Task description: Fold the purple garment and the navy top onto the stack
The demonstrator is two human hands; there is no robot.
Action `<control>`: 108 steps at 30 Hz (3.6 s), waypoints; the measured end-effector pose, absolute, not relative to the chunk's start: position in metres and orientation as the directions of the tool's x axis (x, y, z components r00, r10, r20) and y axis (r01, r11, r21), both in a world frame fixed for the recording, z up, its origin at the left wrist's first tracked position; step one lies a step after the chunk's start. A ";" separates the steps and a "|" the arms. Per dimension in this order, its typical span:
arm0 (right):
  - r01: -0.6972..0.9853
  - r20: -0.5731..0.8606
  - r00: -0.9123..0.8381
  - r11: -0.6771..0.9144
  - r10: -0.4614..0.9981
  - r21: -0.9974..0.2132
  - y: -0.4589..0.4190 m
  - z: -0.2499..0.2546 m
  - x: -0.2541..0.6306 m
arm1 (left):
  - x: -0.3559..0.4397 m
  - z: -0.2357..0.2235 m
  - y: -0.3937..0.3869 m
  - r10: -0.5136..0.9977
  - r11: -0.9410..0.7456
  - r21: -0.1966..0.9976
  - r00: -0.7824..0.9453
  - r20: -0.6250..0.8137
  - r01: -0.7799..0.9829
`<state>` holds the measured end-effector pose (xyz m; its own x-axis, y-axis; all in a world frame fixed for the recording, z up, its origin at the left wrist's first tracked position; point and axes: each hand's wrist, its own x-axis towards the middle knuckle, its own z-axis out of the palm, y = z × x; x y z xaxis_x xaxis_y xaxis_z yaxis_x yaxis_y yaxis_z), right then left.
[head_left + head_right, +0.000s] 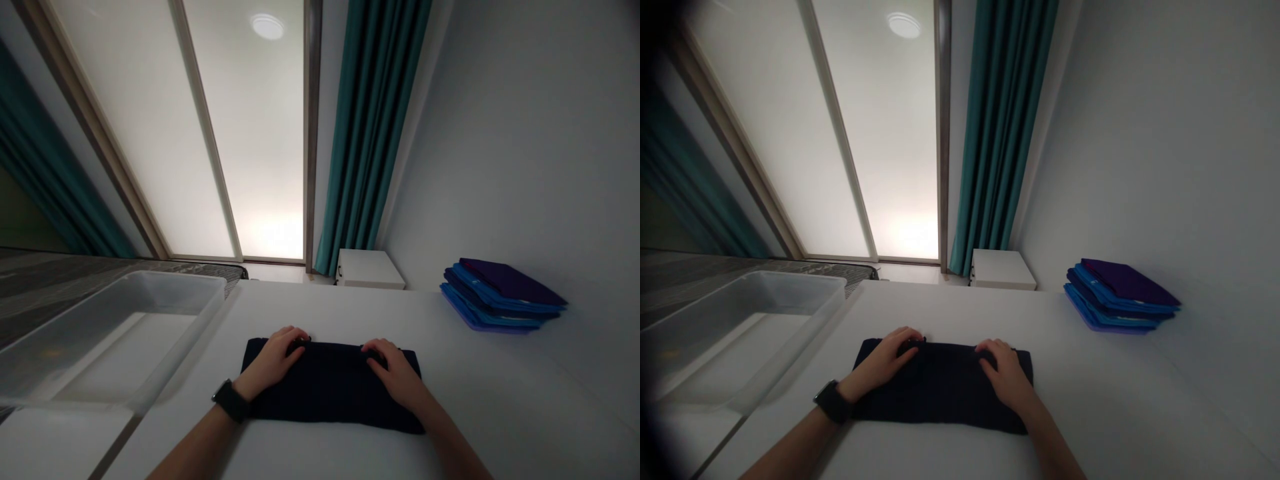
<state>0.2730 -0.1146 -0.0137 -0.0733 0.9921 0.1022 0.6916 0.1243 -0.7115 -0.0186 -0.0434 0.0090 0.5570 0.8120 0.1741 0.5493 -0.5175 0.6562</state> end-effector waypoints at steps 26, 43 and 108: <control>0.776 0.126 0.045 0.045 0.991 -0.629 -0.111 -0.010 0.259 | -0.010 0.006 -0.046 0.850 -0.493 0.590 0.499 0.169 0.639; 0.840 0.207 0.045 0.075 0.977 -0.537 -0.105 -0.018 0.263 | -0.010 0.005 -0.043 0.837 -0.523 0.494 0.527 0.144 0.695; 0.902 0.212 -0.392 0.419 0.895 -0.102 -0.131 -0.023 0.231 | -0.013 0.008 -0.053 0.625 -0.743 0.432 0.761 0.172 0.512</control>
